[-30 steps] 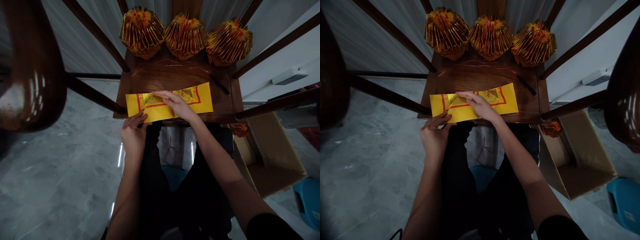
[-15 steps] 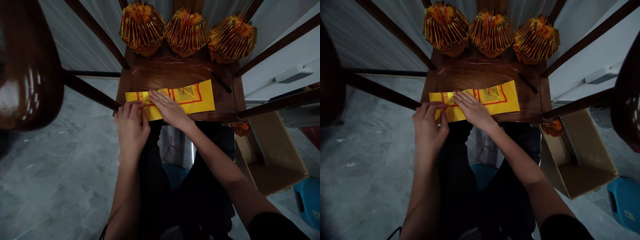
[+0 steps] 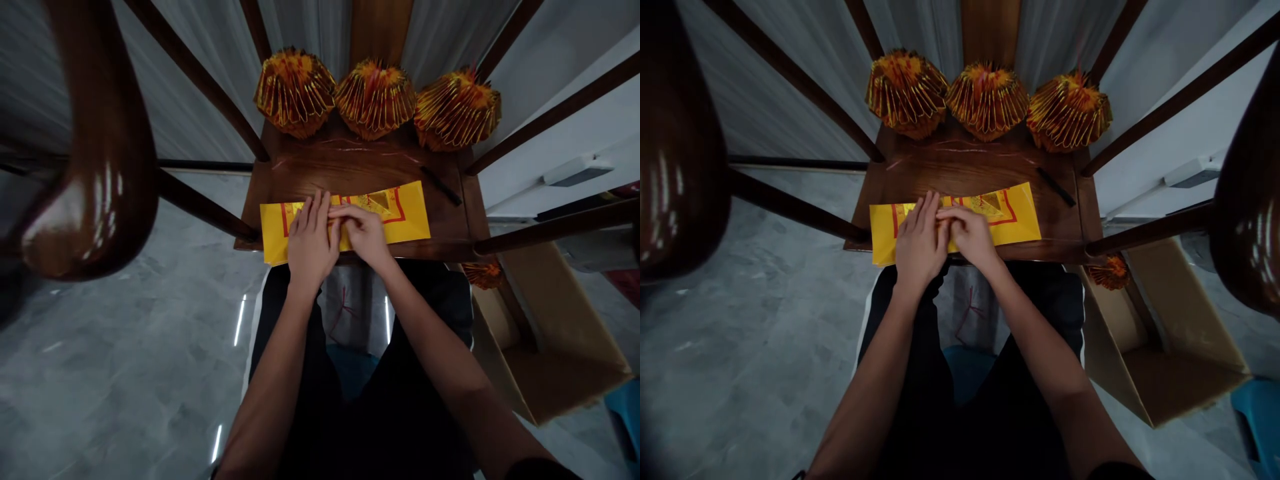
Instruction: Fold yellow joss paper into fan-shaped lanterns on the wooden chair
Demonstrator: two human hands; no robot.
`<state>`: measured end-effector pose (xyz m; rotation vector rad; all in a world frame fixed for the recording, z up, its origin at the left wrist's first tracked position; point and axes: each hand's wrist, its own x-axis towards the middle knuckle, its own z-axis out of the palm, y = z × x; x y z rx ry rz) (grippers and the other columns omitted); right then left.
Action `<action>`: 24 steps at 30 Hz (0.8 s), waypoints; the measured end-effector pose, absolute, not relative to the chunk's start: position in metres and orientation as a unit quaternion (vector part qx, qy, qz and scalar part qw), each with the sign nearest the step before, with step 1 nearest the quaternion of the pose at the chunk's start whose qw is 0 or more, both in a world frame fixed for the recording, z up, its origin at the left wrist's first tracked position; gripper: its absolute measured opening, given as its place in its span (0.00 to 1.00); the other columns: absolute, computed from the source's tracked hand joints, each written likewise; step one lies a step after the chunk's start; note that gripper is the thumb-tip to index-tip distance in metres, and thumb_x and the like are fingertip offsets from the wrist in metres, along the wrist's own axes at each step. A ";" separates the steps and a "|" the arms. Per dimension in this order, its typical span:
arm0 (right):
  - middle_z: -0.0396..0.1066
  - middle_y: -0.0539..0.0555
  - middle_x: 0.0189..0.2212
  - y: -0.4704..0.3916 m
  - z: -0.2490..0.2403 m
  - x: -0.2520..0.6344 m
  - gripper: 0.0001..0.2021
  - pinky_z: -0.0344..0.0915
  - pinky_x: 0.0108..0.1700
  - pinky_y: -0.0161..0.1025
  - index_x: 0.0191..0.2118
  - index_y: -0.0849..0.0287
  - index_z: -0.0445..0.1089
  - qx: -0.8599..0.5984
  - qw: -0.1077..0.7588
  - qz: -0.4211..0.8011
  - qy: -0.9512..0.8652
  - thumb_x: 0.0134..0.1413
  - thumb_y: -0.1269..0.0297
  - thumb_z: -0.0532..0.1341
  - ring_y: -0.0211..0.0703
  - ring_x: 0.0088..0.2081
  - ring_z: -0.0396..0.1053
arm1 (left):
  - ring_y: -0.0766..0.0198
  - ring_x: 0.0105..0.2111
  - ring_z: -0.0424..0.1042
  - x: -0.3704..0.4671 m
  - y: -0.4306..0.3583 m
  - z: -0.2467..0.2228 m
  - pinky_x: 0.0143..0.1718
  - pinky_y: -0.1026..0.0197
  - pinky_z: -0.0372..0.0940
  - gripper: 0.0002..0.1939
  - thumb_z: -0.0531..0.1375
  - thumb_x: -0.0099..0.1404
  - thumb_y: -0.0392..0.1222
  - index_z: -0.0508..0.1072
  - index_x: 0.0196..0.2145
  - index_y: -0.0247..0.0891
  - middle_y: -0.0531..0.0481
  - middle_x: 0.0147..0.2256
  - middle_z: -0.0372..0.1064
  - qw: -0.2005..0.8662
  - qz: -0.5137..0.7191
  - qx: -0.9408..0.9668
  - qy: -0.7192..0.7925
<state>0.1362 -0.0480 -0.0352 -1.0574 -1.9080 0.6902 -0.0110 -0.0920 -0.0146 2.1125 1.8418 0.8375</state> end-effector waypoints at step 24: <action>0.77 0.53 0.38 -0.077 -0.001 0.230 0.12 0.74 0.46 0.49 0.46 0.53 0.72 -0.670 0.386 0.209 -0.599 0.56 0.63 0.69 0.51 0.39 0.76 | 0.43 0.77 0.59 -0.009 -0.089 -0.022 0.76 0.35 0.56 0.31 0.52 0.81 0.48 0.63 0.77 0.41 0.42 0.78 0.56 0.050 0.280 0.719 0.634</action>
